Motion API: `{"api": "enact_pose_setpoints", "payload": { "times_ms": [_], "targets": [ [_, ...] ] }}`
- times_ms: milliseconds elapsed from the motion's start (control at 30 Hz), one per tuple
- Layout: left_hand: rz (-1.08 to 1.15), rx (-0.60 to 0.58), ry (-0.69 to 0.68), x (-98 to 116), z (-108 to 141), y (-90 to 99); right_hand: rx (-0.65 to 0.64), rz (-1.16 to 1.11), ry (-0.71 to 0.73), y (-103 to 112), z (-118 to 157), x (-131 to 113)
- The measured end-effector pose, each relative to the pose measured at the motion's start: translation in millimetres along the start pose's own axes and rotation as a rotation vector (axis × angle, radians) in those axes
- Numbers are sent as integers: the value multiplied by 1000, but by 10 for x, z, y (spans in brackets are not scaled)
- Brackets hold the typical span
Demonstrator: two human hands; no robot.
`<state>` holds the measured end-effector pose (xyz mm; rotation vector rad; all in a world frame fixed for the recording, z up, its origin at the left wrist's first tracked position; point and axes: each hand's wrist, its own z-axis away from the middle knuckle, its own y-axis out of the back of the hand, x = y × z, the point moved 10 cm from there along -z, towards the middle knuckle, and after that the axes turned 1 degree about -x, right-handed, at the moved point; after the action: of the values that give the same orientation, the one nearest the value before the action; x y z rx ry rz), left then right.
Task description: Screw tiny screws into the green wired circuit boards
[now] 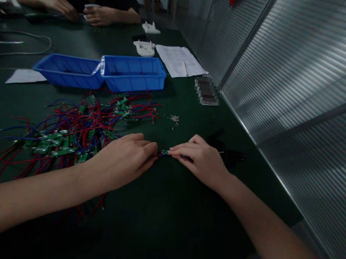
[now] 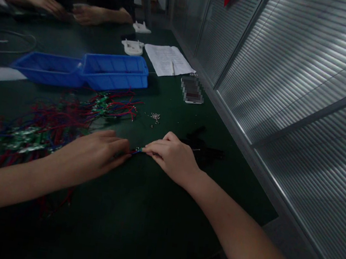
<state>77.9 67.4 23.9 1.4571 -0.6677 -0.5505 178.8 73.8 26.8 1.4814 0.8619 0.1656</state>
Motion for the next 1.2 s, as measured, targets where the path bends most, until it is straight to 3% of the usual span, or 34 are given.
{"api": "enact_pose_setpoints", "payload": {
  "times_ms": [233, 400, 633, 867, 1000, 1100, 1200],
  "targets": [
    [-11, 49, 37, 7, -24, 74, -23, 95, 28, -54, -9, -95],
    [-6, 21, -30, 102, -114, -23, -14, 114, -10, -73, -12, -83],
    [84, 14, 30, 19, -150, -78, 39, 85, -77, -58, -21, -50],
    [-190, 172, -128, 296, -53, 77, 4, 83, -86, -89, 8, -96],
    [15, 100, -8, 166, -44, 91, 3, 103, -34, -69, 22, -174],
    [249, 5, -2, 102, -65, 45, 8, 109, -1, -57, 23, -210],
    [402, -18, 12, 33, -86, 30, 29, 46, -27, -39, 22, -184]
  ]
}}
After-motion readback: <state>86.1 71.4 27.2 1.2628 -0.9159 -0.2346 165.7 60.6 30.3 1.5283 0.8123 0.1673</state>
